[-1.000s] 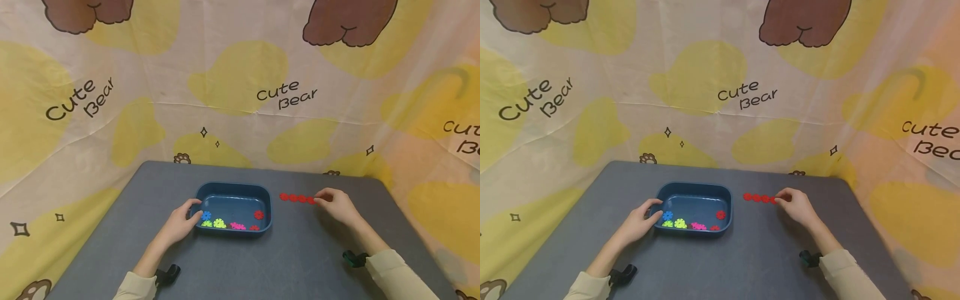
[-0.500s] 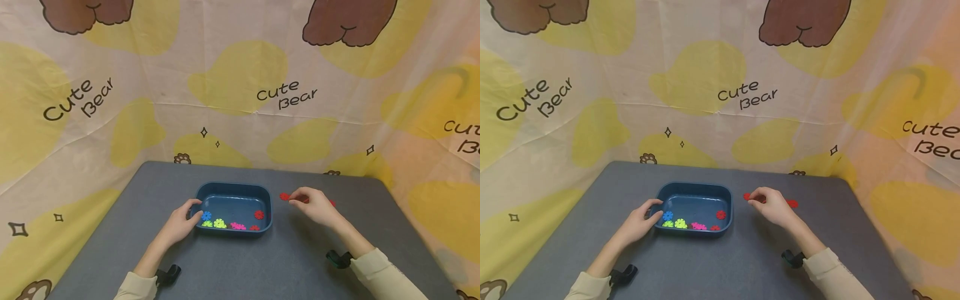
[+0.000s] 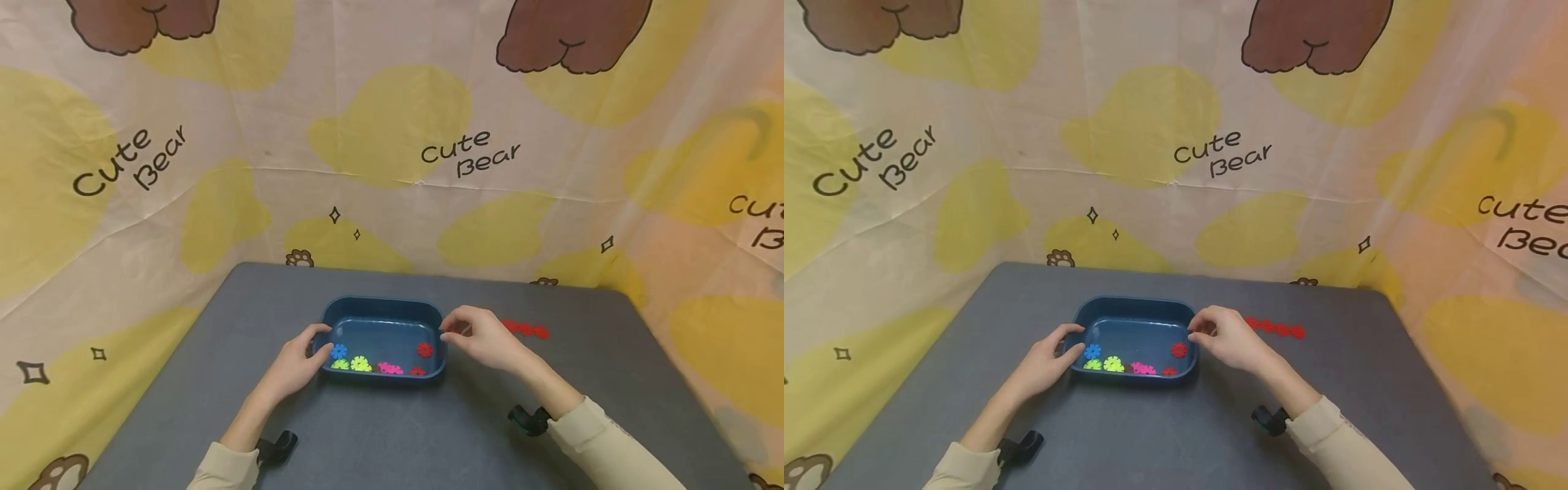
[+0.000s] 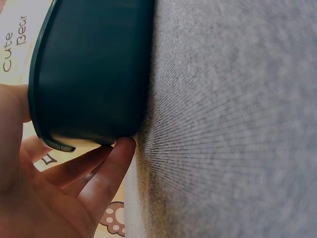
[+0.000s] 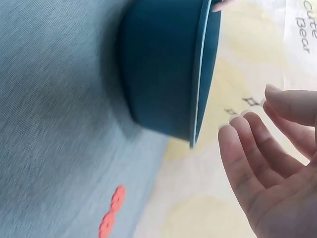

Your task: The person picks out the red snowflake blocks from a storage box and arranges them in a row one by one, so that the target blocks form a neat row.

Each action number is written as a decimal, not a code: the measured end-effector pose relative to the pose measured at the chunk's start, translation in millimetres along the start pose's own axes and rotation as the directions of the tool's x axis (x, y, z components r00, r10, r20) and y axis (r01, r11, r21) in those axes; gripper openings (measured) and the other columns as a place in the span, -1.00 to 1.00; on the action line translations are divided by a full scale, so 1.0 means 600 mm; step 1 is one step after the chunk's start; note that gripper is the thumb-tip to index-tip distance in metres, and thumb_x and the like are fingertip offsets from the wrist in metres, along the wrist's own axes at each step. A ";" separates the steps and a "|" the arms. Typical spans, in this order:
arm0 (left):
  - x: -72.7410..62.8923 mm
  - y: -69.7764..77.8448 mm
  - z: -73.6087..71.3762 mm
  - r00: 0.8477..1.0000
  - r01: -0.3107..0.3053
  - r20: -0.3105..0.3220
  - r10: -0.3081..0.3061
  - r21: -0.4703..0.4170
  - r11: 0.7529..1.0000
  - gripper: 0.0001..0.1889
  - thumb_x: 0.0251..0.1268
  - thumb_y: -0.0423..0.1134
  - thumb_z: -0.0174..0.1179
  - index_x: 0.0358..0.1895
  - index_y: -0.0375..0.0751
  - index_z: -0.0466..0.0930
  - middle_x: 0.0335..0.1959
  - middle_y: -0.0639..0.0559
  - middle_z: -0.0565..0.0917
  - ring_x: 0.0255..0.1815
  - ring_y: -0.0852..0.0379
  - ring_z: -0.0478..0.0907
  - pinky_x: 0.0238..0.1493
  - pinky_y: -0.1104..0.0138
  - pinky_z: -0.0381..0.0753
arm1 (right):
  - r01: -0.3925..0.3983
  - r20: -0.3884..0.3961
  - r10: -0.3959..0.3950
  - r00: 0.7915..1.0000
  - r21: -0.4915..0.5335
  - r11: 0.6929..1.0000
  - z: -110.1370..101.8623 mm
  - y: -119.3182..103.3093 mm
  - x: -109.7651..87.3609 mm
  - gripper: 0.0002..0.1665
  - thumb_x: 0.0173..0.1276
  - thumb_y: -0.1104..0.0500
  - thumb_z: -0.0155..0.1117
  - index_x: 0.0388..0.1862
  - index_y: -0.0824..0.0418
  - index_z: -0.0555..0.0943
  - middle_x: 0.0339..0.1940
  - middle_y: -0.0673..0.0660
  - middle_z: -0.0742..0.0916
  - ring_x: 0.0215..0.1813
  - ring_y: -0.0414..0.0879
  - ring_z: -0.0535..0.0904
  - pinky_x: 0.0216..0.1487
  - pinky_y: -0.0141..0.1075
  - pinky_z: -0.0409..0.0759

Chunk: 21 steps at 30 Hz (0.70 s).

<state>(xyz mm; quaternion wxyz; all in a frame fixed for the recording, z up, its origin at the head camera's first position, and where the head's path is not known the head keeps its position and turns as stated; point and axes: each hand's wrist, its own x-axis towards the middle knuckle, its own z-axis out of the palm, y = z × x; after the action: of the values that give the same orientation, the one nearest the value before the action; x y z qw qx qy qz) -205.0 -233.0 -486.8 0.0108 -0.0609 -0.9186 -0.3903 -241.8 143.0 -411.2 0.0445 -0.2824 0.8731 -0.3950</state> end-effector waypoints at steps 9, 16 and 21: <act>-0.001 0.001 -0.001 1.000 0.008 0.012 -0.007 -0.019 1.000 -0.56 0.52 -0.09 0.18 0.36 -0.07 0.44 -0.50 0.01 0.39 -0.45 0.08 0.32 -0.37 0.19 0.32 | 0.042 0.149 -0.041 0.988 -0.003 0.999 0.032 -0.019 0.031 -0.89 0.40 0.20 0.40 -0.12 0.10 0.69 -0.23 -0.10 0.71 -0.21 -0.19 0.62 -0.21 -0.27 0.61; -0.001 0.003 -0.003 1.000 -0.005 0.001 0.005 -0.008 1.000 -0.56 0.51 -0.09 0.18 0.36 -0.09 0.45 -0.28 0.02 0.58 -0.34 0.08 0.38 -0.26 0.16 0.37 | 0.040 0.236 -0.044 0.971 0.022 0.999 0.062 -0.014 0.056 -0.90 0.45 0.17 0.35 -0.12 0.13 0.70 -0.28 0.01 0.73 -0.33 -0.18 0.61 -0.24 -0.26 0.62; -0.002 0.004 -0.004 1.000 0.000 0.008 0.000 -0.020 1.000 -0.56 0.52 -0.10 0.17 0.37 -0.10 0.45 -0.45 0.03 0.46 -0.44 0.09 0.33 -0.34 0.18 0.34 | 0.084 0.286 -0.076 0.955 -0.016 0.996 0.081 -0.014 0.070 -0.87 0.44 0.18 0.35 -0.11 0.19 0.71 -0.27 -0.13 0.71 -0.24 -0.22 0.61 -0.15 -0.27 0.61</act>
<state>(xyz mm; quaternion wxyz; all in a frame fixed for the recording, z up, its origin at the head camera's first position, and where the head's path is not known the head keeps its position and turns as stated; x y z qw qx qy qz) -203.4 -233.2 -483.6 0.0064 -0.0624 -0.9147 -0.3993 -258.5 84.1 -432.5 0.1496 -0.3721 0.8509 -0.3393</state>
